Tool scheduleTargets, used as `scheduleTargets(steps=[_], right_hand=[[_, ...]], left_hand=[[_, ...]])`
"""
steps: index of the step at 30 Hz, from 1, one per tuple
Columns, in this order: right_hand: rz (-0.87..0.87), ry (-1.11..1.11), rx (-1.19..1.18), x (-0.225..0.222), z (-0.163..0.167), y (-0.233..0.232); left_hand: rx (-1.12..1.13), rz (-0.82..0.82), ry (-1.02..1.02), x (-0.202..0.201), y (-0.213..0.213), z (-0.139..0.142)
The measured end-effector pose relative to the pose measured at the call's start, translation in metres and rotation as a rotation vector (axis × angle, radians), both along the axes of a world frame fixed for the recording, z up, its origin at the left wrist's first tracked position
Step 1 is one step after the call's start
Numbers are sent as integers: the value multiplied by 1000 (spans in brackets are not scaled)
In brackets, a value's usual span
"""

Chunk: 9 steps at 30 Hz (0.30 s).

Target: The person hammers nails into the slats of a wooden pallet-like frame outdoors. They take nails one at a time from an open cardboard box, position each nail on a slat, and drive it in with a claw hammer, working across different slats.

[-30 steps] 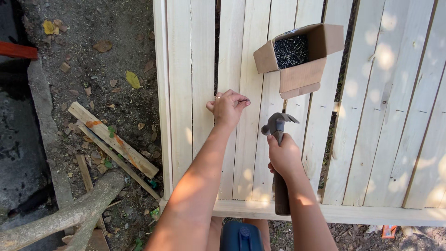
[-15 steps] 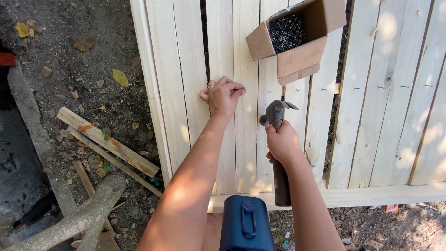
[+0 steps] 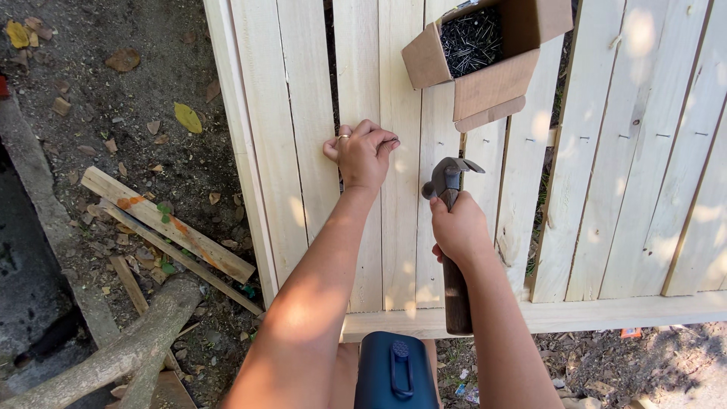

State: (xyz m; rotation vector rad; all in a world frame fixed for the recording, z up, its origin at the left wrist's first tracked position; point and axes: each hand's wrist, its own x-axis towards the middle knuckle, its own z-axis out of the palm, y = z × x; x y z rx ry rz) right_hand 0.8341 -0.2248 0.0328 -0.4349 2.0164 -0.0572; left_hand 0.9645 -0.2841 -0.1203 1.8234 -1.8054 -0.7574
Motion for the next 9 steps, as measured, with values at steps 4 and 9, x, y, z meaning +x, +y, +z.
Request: scheduleTargets(steps=[4,9], right_hand=[[27,16,3,1,-1,0],[50,10,-15,-3,-3,5]], left_hand=[[-133,-70,10,-1,7,-10],[-132,13,77,-12,17,-32]])
